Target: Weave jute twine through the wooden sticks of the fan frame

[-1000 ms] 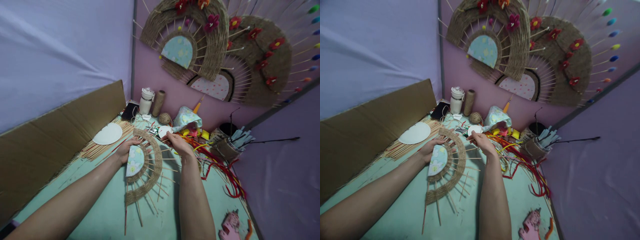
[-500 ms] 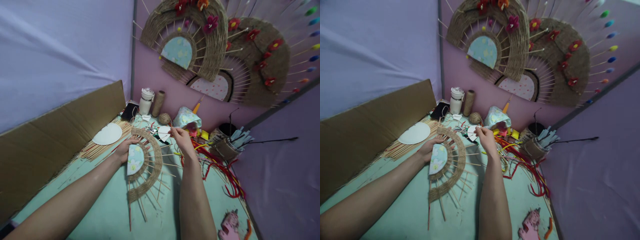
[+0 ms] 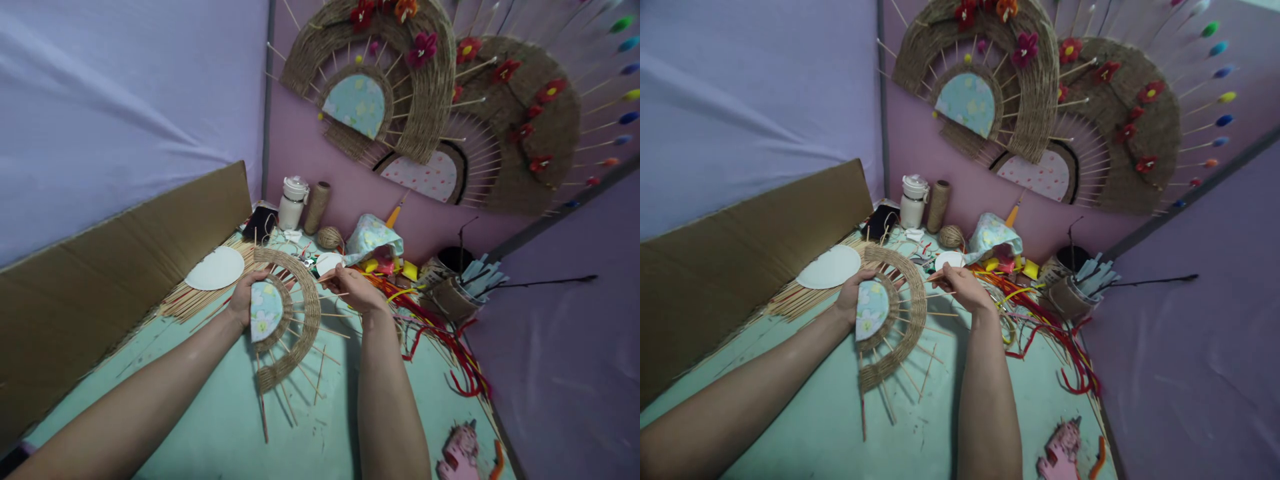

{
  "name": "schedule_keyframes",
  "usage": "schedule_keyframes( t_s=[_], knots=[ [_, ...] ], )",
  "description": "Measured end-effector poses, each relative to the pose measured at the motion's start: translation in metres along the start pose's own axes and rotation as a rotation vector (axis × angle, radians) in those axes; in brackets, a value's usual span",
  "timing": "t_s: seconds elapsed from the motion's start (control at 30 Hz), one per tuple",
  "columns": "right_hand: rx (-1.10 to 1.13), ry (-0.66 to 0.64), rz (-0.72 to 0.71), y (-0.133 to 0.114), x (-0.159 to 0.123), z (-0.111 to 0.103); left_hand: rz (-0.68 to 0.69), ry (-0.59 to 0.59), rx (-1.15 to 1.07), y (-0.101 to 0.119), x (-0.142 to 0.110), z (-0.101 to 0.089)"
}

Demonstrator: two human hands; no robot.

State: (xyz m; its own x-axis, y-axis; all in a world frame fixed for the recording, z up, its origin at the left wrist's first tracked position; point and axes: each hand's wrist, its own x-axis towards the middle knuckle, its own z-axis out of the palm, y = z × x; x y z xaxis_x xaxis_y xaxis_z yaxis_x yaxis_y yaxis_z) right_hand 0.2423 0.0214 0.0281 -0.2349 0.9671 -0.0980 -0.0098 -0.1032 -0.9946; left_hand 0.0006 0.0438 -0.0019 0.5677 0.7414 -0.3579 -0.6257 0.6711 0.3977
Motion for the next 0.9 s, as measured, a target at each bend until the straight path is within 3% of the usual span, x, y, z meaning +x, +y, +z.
schedule_keyframes(
  t_s=[0.1,0.2,0.47,0.67,0.9],
  knots=[
    [0.036,-0.053,0.004,0.001,0.001,0.002,0.068,-0.067,-0.056,-0.002,-0.004,0.007],
    [0.061,-0.033,0.027,0.0,0.001,0.003,0.036,-0.163,-0.053,-0.005,-0.008,0.01],
    [0.15,0.007,0.104,0.001,0.001,-0.002,-0.046,-0.419,0.054,-0.003,-0.007,-0.006],
    [0.18,0.076,0.088,-0.002,-0.003,-0.009,-0.081,-0.39,0.201,-0.008,0.002,-0.017],
    [0.055,0.172,0.098,0.002,-0.004,-0.015,-0.038,-0.348,0.241,-0.008,0.0,-0.003]
  ],
)
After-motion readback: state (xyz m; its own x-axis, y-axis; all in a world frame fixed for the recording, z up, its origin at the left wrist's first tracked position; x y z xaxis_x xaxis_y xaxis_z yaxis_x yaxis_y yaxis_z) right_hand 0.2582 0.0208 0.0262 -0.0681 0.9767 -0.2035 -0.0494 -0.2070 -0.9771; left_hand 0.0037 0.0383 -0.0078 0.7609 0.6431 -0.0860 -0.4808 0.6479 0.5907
